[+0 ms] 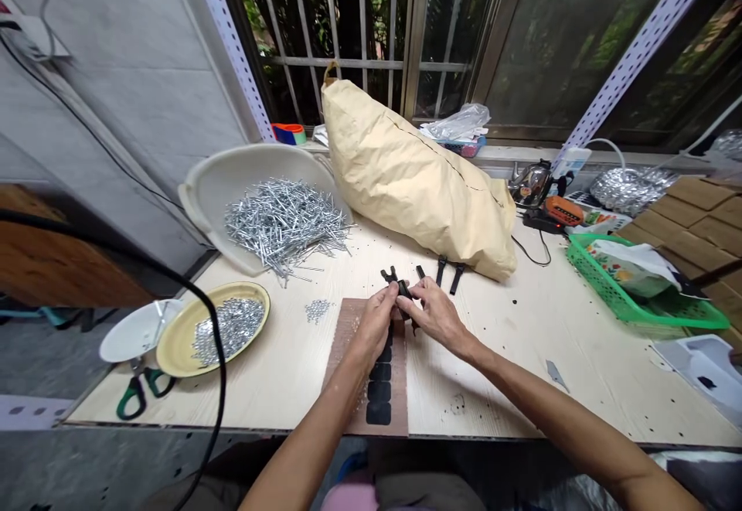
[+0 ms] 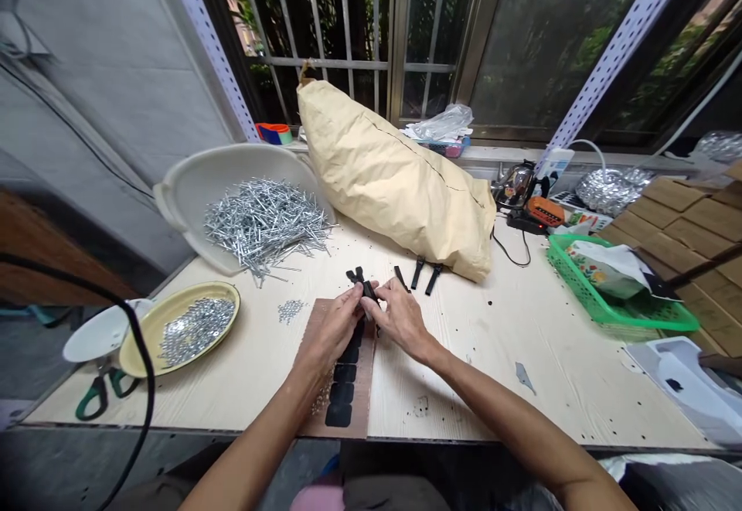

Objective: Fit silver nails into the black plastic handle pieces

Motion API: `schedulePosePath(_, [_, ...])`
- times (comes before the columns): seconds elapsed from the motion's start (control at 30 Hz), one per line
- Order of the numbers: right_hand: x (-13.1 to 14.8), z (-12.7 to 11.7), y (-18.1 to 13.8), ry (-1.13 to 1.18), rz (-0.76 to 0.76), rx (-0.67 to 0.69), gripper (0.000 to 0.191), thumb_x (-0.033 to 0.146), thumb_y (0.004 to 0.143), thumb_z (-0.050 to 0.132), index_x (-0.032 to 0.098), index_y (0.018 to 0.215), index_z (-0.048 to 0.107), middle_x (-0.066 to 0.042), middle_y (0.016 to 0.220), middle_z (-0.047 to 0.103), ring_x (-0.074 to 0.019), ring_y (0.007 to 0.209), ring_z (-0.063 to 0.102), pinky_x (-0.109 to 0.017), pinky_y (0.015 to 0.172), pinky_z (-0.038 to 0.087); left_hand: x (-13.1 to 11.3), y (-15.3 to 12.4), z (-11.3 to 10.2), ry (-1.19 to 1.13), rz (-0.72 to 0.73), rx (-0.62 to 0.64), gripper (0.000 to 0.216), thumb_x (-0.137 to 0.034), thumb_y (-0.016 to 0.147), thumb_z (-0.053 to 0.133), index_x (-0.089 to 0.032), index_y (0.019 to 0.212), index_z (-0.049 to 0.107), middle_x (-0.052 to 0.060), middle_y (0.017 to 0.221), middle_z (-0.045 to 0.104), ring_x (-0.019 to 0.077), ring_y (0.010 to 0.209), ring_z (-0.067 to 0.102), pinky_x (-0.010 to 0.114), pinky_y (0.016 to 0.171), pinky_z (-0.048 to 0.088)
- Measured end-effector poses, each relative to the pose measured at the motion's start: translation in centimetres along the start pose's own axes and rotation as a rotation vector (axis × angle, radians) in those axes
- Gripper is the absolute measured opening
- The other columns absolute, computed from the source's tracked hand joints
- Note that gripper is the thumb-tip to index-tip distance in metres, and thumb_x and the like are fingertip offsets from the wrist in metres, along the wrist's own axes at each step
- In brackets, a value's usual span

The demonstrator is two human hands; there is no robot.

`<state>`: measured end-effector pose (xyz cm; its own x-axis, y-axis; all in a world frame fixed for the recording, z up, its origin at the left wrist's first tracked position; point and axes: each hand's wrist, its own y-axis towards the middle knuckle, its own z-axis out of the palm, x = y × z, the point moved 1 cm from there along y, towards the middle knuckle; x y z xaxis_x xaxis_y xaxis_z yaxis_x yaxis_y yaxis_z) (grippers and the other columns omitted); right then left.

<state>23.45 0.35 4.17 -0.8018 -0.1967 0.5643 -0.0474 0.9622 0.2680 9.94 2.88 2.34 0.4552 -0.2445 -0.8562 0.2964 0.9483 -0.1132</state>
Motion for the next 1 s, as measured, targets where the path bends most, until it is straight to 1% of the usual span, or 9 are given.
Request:
schedulePosePath(0.13, [-0.5, -1.4, -0.1, 0.135, 0.038, -0.179, 0.030, 0.043, 0.088, 0.050, 0.018, 0.083, 0.065, -0.003, 0.077, 0.052, -0.0146, 0.071, 0.053, -0.027, 0.063, 0.046, -0.8, 0.1, -1.0, -0.232, -0.044, -0.110, 0.019, -0.030, 0.082, 0.063, -0.012, 0.085, 0.064, 0.011, 0.094, 0.069, 0.0189, 0.088, 0.065, 0.033, 0.083, 0.050])
schedulePosePath(0.23, [0.0, -0.4, -0.6, 0.137, -0.138, -0.283, 0.027, 0.031, 0.090, 0.048, 0.022, 0.111, 0.062, -0.008, 0.100, 0.056, -0.0180, 0.091, 0.057, -0.032, 0.079, 0.050, -0.8, -0.3, -1.4, -0.287, -0.229, -0.067, 0.019, -0.028, 0.087, 0.056, -0.010, 0.087, 0.062, 0.011, 0.087, 0.069, 0.0167, 0.074, 0.067, 0.033, 0.074, 0.055])
schedulePosePath(0.37, [1.6, 2.0, -1.5, 0.085, -0.379, -0.124, 0.041, 0.017, 0.090, 0.037, 0.026, 0.126, 0.054, -0.007, 0.118, 0.057, -0.0197, 0.118, 0.048, -0.038, 0.098, 0.044, 0.0, -0.3, -1.9, -0.404, -0.319, -0.080, 0.014, -0.021, 0.089, 0.053, -0.011, 0.093, 0.063, 0.006, 0.084, 0.069, 0.0104, 0.071, 0.065, 0.023, 0.072, 0.055])
schedulePosePath(0.47, [1.3, 1.3, -0.5, 0.109, -0.504, 0.138, 0.054, 0.018, 0.086, 0.044, 0.025, 0.140, 0.037, -0.005, 0.134, 0.049, -0.0201, 0.127, 0.040, -0.041, 0.104, 0.039, -0.3, -0.1, -3.1, -0.356, -0.261, -0.094, 0.016, -0.019, 0.084, 0.060, -0.012, 0.098, 0.063, 0.007, 0.089, 0.069, 0.0131, 0.077, 0.067, 0.025, 0.075, 0.056])
schedulePosePath(0.57, [-1.5, -0.2, 2.6, 0.009, -0.294, 0.283, 0.053, 0.034, 0.088, 0.049, 0.022, 0.138, 0.038, -0.008, 0.127, 0.055, -0.0192, 0.109, 0.056, -0.035, 0.091, 0.047, -1.1, -0.2, -4.1, -0.231, -0.243, -0.095, 0.029, -0.016, 0.079, 0.066, -0.015, 0.108, 0.061, 0.007, 0.089, 0.068, 0.0156, 0.075, 0.067, 0.034, 0.074, 0.057])
schedulePosePath(0.67, [-5.2, 0.0, 5.7, -0.299, 0.120, 0.153, 0.047, 0.041, 0.092, 0.043, 0.017, 0.132, 0.044, -0.014, 0.118, 0.058, -0.0232, 0.100, 0.059, -0.037, 0.083, 0.046, -1.7, -0.3, -3.9, -0.203, -0.273, -0.093, 0.039, -0.014, 0.078, 0.066, -0.019, 0.116, 0.058, 0.002, 0.078, 0.065, 0.0123, 0.066, 0.064, 0.037, 0.073, 0.057])
schedulePosePath(0.73, [-6.8, 1.1, 7.0, -0.415, 0.238, 0.152, 0.051, 0.039, 0.090, 0.045, 0.019, 0.136, 0.039, -0.016, 0.116, 0.058, -0.0274, 0.101, 0.059, -0.039, 0.081, 0.044, -1.8, -0.3, -3.6, -0.238, -0.297, -0.088, 0.042, -0.015, 0.080, 0.064, -0.022, 0.120, 0.056, 0.000, 0.074, 0.062, 0.0105, 0.063, 0.062, 0.038, 0.073, 0.057])
schedulePosePath(0.87, [-7.0, 2.1, 7.5, -0.421, 0.238, 0.151, 0.049, 0.026, 0.088, 0.046, 0.022, 0.136, 0.038, -0.013, 0.115, 0.058, -0.0253, 0.100, 0.059, -0.036, 0.080, 0.044, -1.6, 0.1, -3.6, -0.330, -0.339, -0.132, 0.042, -0.016, 0.084, 0.060, -0.022, 0.124, 0.053, 0.003, 0.080, 0.063, 0.0106, 0.065, 0.063, 0.033, 0.069, 0.057])
schedulePosePath(1.0, [-4.1, 1.1, 6.2, -0.054, 0.099, -0.290, 0.028, 0.030, 0.089, 0.042, 0.016, 0.112, 0.052, -0.010, 0.104, 0.058, -0.0190, 0.091, 0.058, -0.031, 0.079, 0.045, -0.9, 0.9, -3.1, -0.369, -0.312, -0.170, 0.035, -0.010, 0.082, 0.060, -0.014, 0.117, 0.057, 0.002, 0.073, 0.062, 0.0098, 0.062, 0.061, 0.029, 0.069, 0.056])
